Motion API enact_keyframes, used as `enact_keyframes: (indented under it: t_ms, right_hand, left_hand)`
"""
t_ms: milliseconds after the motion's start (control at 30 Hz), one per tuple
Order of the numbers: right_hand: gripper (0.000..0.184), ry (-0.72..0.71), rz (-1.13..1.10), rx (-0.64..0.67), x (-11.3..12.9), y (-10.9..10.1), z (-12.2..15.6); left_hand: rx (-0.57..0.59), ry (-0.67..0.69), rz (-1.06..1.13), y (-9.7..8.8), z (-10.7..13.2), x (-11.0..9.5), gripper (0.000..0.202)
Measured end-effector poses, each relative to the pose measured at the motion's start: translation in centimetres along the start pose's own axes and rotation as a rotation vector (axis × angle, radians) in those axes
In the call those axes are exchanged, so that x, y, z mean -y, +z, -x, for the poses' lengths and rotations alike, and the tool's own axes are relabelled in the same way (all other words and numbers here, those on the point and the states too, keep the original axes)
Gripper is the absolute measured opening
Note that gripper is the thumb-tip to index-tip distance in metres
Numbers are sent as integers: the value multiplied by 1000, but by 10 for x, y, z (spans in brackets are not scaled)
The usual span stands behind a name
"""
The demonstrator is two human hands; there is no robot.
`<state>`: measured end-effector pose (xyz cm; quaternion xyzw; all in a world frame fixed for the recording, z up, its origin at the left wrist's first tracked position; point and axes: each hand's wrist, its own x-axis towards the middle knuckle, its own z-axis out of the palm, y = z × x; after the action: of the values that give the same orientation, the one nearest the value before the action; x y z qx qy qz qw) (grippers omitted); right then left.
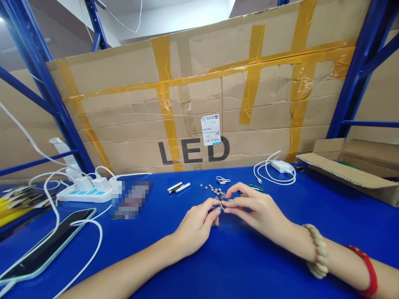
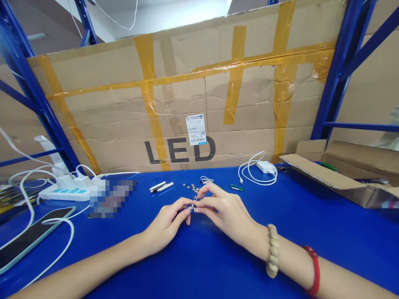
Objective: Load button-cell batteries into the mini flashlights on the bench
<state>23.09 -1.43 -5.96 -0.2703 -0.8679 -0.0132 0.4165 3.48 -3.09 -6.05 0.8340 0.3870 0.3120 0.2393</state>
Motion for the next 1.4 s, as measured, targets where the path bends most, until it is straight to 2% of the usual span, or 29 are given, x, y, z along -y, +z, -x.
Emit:
enact_keyframes:
  t_ms: [1400]
  right_hand:
    - [11,5,-79,41,0,3,0]
  left_hand:
    - [2,13,-9,-1,0,1,24]
